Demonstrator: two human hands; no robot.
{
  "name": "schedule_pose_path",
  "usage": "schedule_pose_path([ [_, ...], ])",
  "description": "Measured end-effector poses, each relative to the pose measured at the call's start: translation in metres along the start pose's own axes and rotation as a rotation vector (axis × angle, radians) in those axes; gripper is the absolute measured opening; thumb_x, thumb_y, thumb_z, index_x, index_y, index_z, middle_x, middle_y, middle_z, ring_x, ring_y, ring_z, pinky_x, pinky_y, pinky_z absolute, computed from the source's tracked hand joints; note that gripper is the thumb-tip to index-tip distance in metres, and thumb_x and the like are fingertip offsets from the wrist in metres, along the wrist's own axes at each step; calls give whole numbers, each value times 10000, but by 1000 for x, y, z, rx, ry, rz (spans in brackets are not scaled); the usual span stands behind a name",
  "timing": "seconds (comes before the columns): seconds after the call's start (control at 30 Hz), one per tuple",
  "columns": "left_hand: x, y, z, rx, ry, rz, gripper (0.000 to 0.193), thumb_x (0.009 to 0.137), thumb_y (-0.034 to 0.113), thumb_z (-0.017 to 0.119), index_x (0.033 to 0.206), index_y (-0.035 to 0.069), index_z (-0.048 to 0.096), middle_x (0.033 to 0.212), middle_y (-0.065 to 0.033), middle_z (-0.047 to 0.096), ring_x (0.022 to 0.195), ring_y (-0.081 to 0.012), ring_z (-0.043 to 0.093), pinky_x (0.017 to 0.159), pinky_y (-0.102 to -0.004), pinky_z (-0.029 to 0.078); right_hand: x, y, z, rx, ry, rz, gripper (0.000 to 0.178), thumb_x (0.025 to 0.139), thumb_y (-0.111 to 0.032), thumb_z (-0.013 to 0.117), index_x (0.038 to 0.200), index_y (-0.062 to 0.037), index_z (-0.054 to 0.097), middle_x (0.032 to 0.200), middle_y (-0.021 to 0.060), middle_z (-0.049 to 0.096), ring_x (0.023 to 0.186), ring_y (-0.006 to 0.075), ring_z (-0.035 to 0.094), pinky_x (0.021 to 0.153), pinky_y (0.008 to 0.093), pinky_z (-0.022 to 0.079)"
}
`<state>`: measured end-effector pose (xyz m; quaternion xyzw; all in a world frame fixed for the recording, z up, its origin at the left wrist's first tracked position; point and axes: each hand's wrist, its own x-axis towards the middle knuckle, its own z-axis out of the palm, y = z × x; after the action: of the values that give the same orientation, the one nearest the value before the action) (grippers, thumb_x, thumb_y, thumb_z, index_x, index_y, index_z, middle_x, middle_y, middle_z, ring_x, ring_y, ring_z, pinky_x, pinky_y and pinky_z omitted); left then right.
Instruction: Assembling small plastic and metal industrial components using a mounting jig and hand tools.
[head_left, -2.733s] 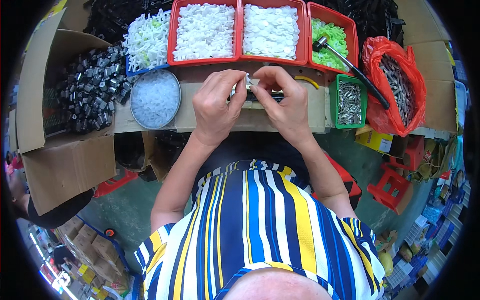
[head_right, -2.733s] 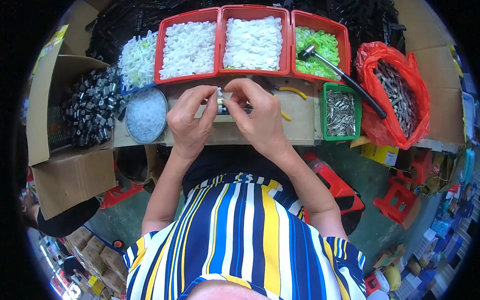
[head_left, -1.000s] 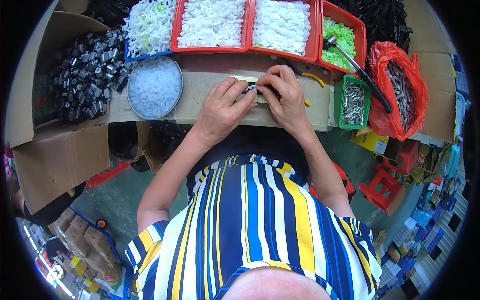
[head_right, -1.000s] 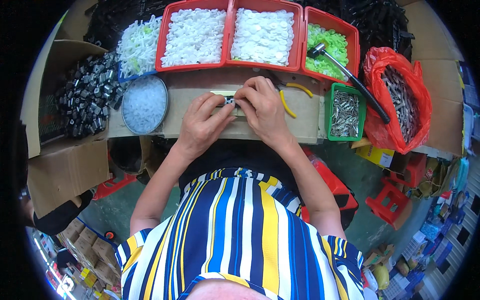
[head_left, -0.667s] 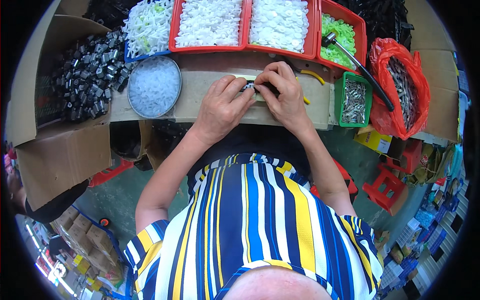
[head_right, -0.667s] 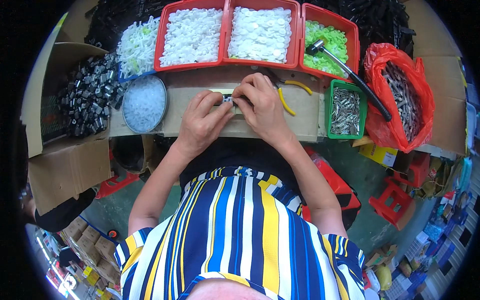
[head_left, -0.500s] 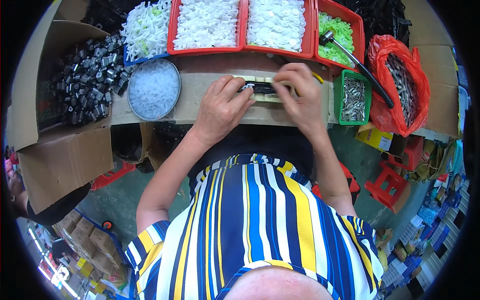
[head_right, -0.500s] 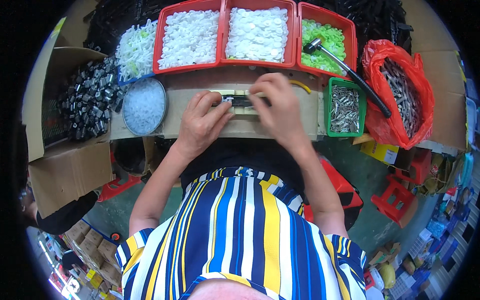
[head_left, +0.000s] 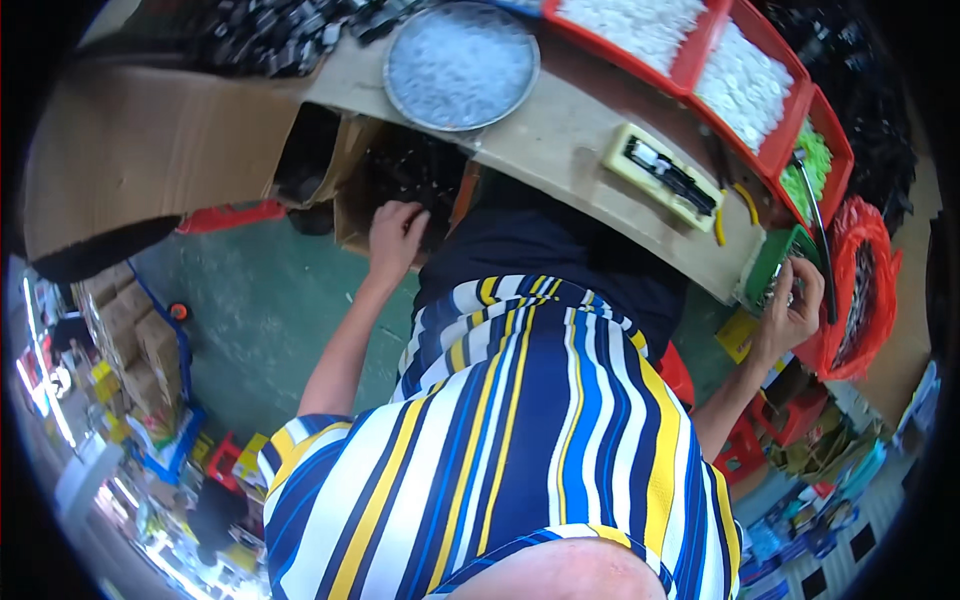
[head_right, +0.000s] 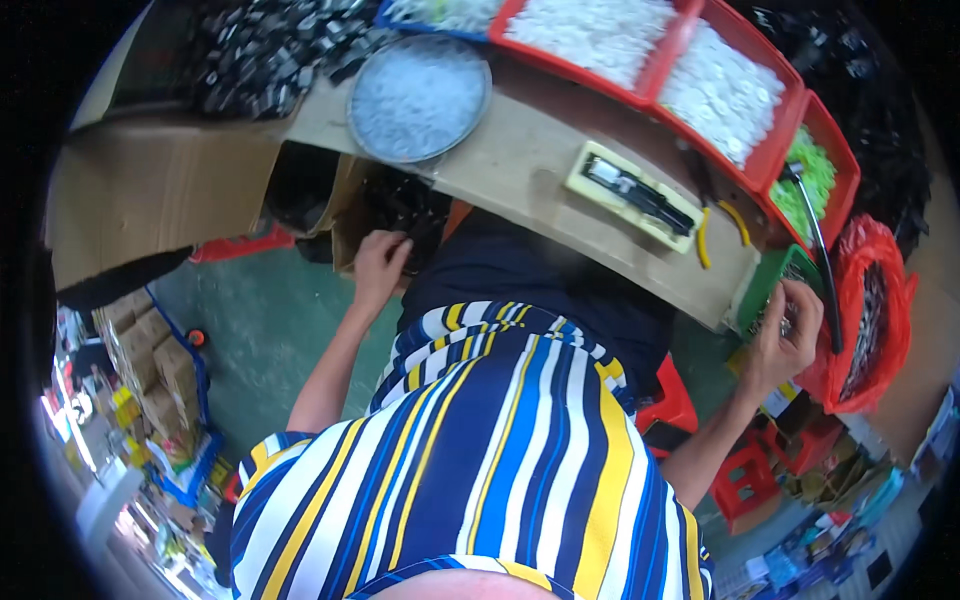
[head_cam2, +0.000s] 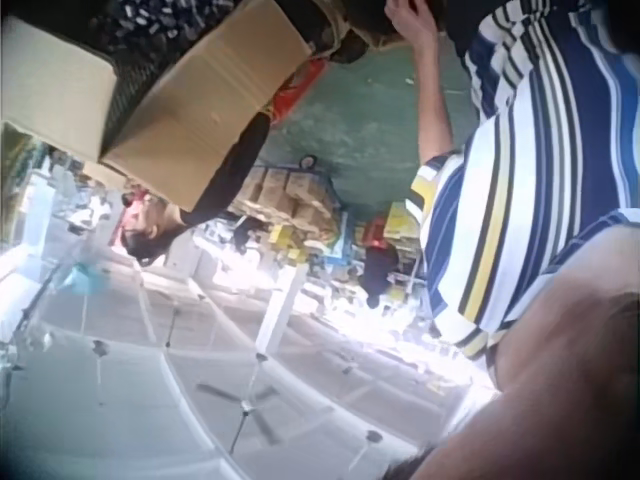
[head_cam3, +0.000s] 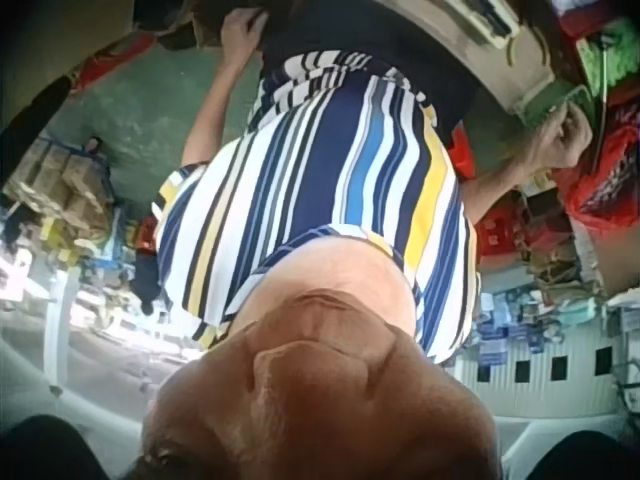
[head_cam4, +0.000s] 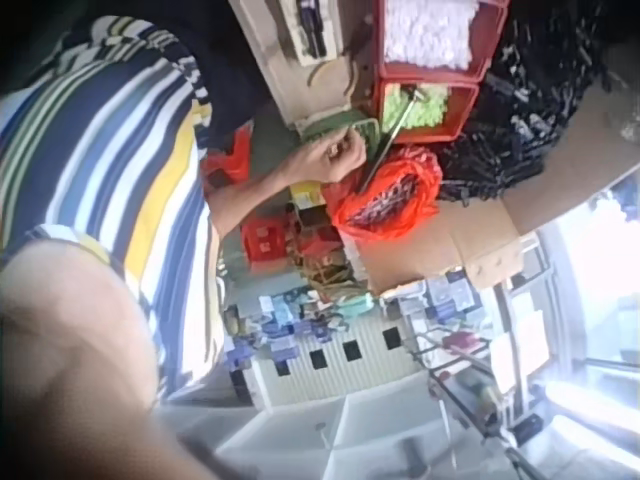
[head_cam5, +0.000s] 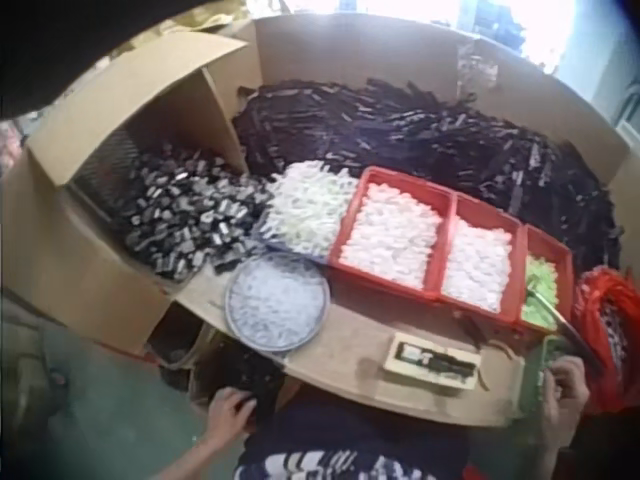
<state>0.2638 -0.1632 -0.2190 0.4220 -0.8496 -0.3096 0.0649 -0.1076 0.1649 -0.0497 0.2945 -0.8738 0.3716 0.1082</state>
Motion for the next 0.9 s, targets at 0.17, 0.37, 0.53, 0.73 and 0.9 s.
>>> schedule_pose_path([
  [0.17, -34, -112, 126, -93, -250, -43, 461, 826, 368, 715, 1145, 40, 660, 985, -206, 638, 954, -376, 618, 840, -459, 500, 10, -23, 11, -21, -59, -105, 105, 912, 2, 674, 1015, 20, 682, 1059, 79, 644, 938, 138, 615, 770, 258, 512],
  [0.37, 27, -97, 119, -486, -171, -438, 506, 879, 504, 660, 927, 4, 715, 835, -195, 700, 808, -336, 687, 723, -372, 513, 4, -30, -5, -66, -97, -101, 98, 903, 29, 670, 1001, 31, 676, 1051, 90, 644, 950, 147, 615, 802, 260, 511],
  [0.53, 65, -256, 152, -33, 109, -463, 718, 880, 563, 630, 1271, -37, 586, 1238, -289, 615, 1174, -393, 586, 1006, -437, 450, 2, -45, -5, -174, -174, -76, 107, 903, 44, 662, 1007, 25, 667, 1058, 85, 641, 950, 141, 612, 783, 252, 499],
  [0.73, 117, -271, 176, -204, -58, -821, 898, 835, 567, 679, 1450, -23, 395, 1352, -240, 570, 1298, -341, 523, 1130, -453, 339, -8, -55, -11, -228, -230, -35, 109, 924, 39, 640, 1032, 47, 653, 1099, 82, 608, 963, 122, 597, 816, 241, 496],
  [0.9, 91, -184, 178, 294, -267, -255, 1127, 759, 536, 727, 1577, 88, 93, 1577, -166, 321, 1425, -332, 363, 1172, -604, 155, -8, -55, -3, -191, -291, 33, 101, 895, 54, 651, 996, 41, 644, 1036, 98, 634, 944, 162, 611, 788, 270, 488],
])
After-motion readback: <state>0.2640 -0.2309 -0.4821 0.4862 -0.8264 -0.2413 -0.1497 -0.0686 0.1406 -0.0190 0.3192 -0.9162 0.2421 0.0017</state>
